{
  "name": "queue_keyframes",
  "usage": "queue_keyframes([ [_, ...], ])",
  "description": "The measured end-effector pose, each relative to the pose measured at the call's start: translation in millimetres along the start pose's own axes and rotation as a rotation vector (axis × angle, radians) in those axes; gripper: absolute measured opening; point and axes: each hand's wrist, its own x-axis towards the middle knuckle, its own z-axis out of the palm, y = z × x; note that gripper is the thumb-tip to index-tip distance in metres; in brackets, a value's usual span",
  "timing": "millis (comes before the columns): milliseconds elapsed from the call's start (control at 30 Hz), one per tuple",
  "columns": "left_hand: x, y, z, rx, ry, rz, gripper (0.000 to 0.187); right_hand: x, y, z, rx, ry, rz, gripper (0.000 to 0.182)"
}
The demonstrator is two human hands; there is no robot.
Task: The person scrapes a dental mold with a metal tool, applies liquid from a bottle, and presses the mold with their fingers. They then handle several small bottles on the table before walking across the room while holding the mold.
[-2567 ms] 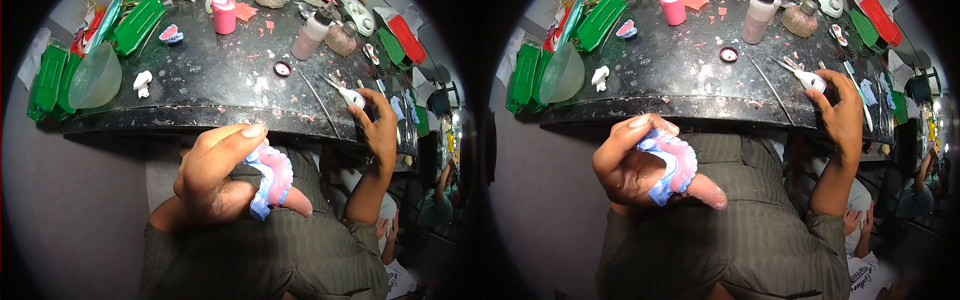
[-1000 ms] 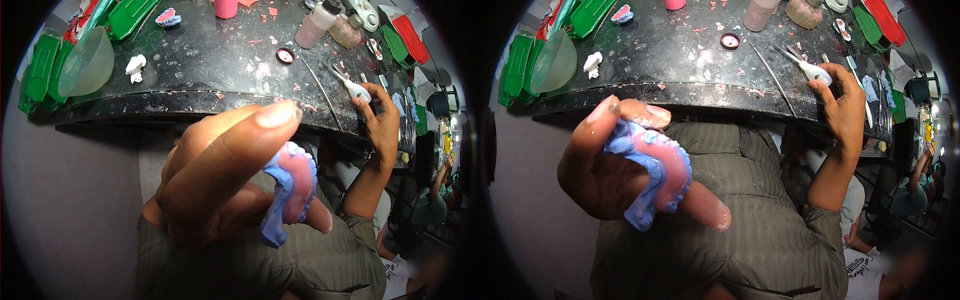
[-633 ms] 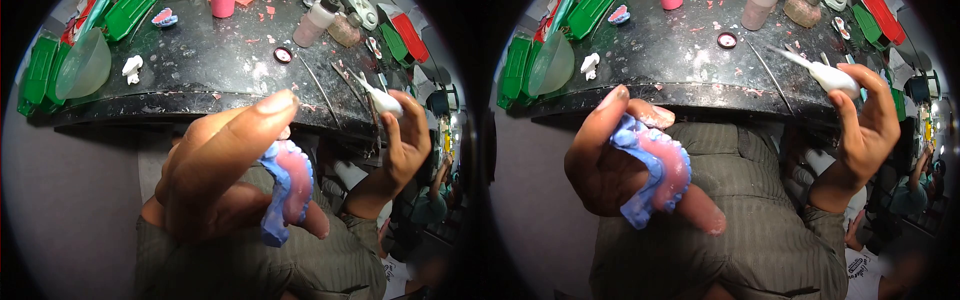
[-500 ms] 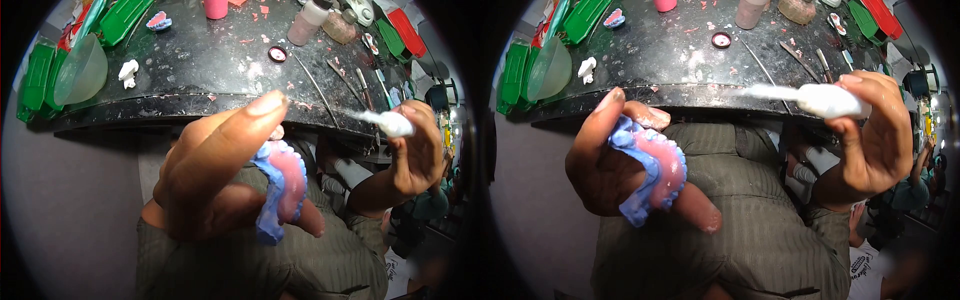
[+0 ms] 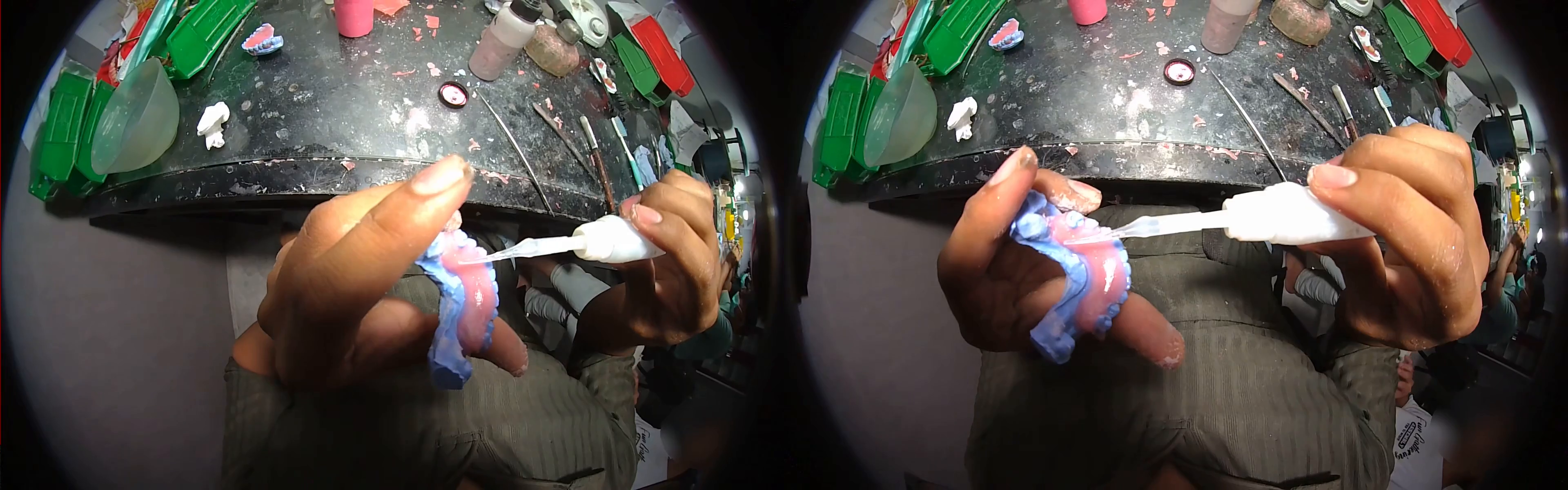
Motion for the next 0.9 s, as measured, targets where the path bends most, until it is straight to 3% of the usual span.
queue_keyframes([
  [233, 1.7, -0.3, 2.6, -0.012, -0.005, 0.048, 0.113, 2.0, -1.0, -5.1, -0.016, -0.063, -0.003, 0.036],
  [333, 3.5, 3.1, 3.1, -0.083, 0.067, -0.048, 0.124, 2.1, -2.5, -4.4, -0.019, -0.040, -0.001, 0.035],
  [433, 6.8, 4.1, -1.1, -0.041, -0.010, -0.055, 0.135, 4.5, -1.8, -6.0, -0.032, -0.042, -0.012, 0.034],
  [733, 6.0, 4.5, -7.4, -0.025, -0.071, -0.060, 0.112, 3.3, -1.2, 4.5, -0.020, 0.053, -0.003, 0.030],
  [900, 7.1, 8.5, -0.2, -0.075, -0.001, -0.084, 0.102, 2.2, -2.2, 1.4, -0.045, 0.052, 0.000, 0.029],
])
